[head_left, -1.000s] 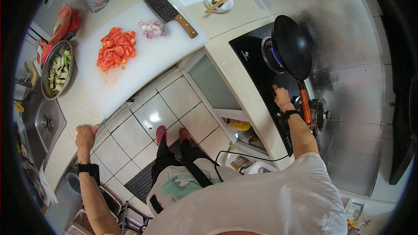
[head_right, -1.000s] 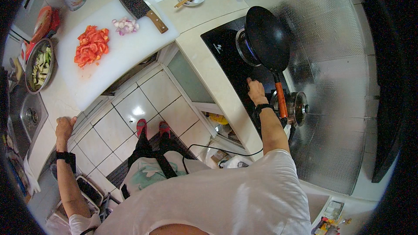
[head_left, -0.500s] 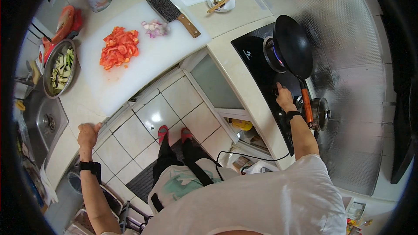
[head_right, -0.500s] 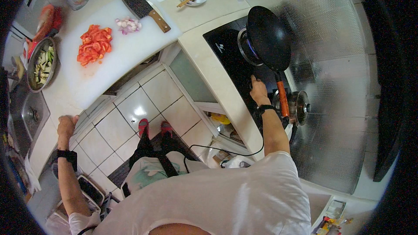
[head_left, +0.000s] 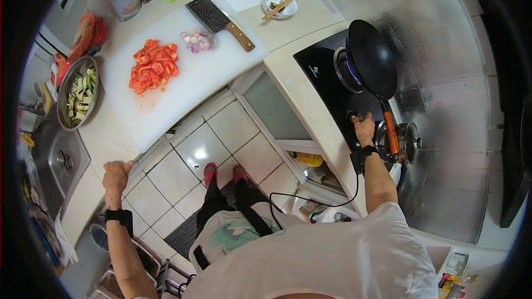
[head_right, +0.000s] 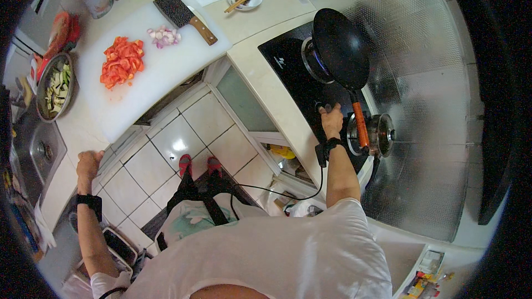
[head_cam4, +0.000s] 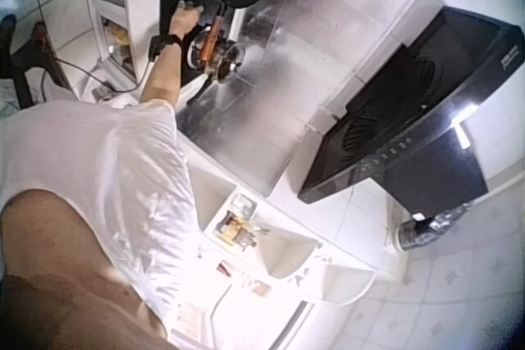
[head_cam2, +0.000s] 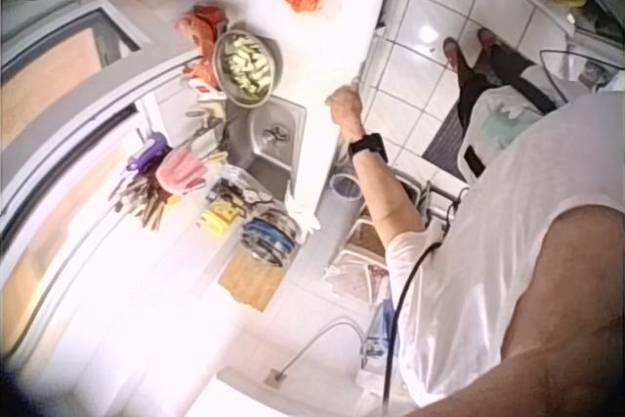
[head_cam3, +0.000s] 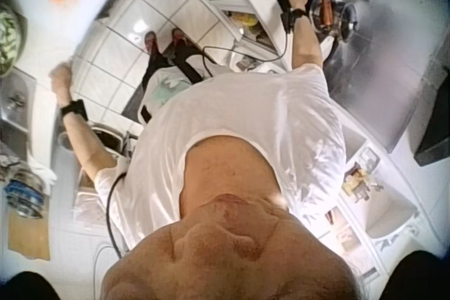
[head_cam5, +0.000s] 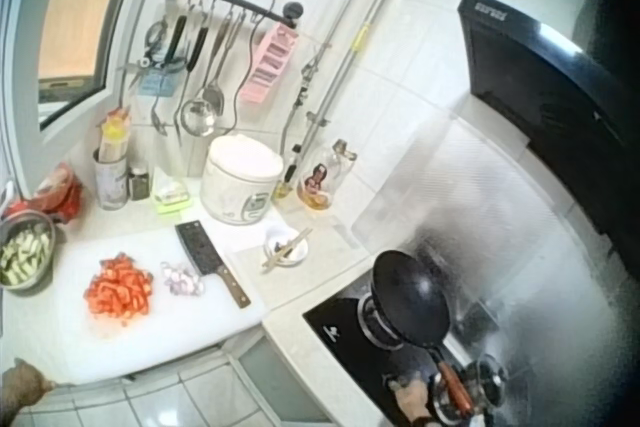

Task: The person is preparing ingredients, pouring cooking oil into a wok, and turning on the stove to begin cooking.

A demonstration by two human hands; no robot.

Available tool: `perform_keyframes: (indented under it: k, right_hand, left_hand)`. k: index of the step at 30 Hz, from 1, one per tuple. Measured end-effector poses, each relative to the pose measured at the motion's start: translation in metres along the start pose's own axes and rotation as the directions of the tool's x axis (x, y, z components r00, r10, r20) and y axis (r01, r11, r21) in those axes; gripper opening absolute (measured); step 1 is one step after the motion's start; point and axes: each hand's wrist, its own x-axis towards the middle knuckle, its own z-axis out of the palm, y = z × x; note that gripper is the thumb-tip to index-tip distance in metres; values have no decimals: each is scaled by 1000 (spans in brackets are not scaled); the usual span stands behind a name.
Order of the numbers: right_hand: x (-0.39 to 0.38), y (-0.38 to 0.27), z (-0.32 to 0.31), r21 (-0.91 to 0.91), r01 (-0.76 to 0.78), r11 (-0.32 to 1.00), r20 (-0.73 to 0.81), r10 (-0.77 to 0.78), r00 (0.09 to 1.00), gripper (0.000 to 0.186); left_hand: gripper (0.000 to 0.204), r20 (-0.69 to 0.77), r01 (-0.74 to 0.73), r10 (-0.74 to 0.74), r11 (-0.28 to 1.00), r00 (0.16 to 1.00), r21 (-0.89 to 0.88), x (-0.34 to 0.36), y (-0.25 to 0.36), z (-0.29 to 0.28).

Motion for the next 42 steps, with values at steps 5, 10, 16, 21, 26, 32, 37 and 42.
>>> perform_keyframes:
  k: [5,10,16,21,26,32,37,42]
  right_hand:
    - [9,11,10,62,14,998,-54,-11,998,60]
    - [9,10,16,84,20,996,-83,-13,996,56]
    - [14,18,22,85,-18,996,-73,24,997,56]
    - [12,18,24,150,82,985,-172,-56,984,53]
    - [11,14,20,107,19,994,-128,-5,992,61]
    - [17,22,27,107,18,994,-107,-7,994,62]
    - [15,19,26,135,54,989,-111,-39,993,61]
    - [14,19,28,131,21,991,-112,-6,994,61]
  left_hand:
    - [61,43,-44,43,999,998,22,7,-6,5]
    - [60,19,-39,40,999,999,-25,4,-4,1]
    - [60,18,-2,2,1000,1000,0,-4,7,-11]
    - [61,43,9,-9,1000,999,-8,-2,6,-11]
    - [61,43,25,-24,999,999,-22,-5,9,-13]
    - [59,48,26,-23,998,999,-64,-9,15,-21]
    - [58,23,58,-58,998,998,-27,-12,16,-21]
    - [59,27,35,-34,999,999,-35,-8,11,-16]
